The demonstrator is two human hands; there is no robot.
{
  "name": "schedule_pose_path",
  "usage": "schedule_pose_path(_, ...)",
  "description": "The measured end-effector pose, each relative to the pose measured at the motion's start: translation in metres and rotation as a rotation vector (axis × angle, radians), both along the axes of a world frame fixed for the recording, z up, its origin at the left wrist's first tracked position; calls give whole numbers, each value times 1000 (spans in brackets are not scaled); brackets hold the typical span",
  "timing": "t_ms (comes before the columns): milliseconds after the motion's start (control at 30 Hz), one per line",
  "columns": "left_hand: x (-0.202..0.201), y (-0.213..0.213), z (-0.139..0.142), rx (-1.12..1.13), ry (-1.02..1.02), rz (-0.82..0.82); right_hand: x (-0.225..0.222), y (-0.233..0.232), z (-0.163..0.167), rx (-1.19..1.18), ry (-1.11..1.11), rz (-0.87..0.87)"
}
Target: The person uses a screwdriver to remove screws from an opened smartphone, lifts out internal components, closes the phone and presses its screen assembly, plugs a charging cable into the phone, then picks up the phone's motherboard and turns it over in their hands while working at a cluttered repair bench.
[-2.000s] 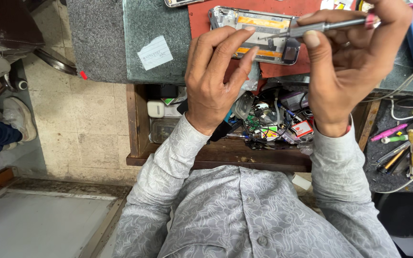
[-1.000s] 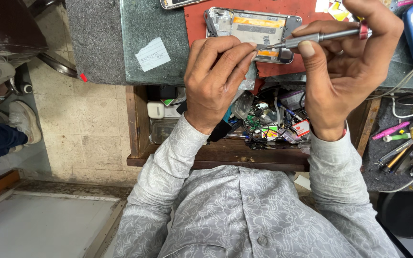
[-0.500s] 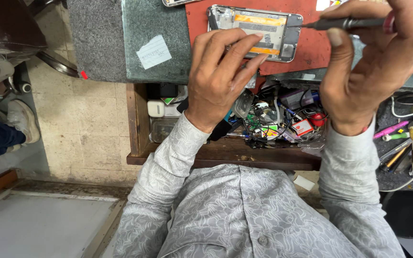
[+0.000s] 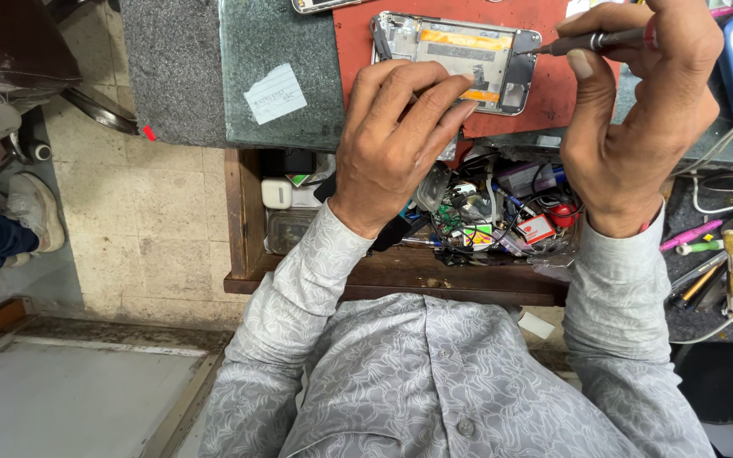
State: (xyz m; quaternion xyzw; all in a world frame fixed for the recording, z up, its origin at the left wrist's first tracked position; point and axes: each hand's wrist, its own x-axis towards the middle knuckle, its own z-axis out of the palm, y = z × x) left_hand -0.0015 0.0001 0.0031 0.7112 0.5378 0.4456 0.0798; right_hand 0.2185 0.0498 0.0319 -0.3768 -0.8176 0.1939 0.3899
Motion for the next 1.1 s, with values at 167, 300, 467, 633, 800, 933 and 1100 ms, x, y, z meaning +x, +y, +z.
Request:
schedule_pose_path(167, 0, 0, 0, -1, -2, 0, -1, 1, 0, 10, -14, 2)
schedule_pose_path(300, 0, 0, -1, 1, 0, 0, -3, 0, 6, 47, -39, -4)
schedule_pose_path(467, 1, 0, 0, 2, 17, -9, -5, 7, 22, 30, 14, 12)
schedule_pose_path(633, 0, 0, 2, 4, 17, -19, -10, 15, 34, 202, -116, -44)
schedule_pose_path(800, -1, 0, 4, 0, 12, -25, -14, 15, 33, 153, 1, 30)
schedule_pose_path(933, -1, -1, 4, 6, 14, -28, -14, 16, 31, 236, -134, -56)
schedule_pose_path(1100, 1, 1, 4, 9, 17, -27, -13, 19, 30, 195, -40, 36)
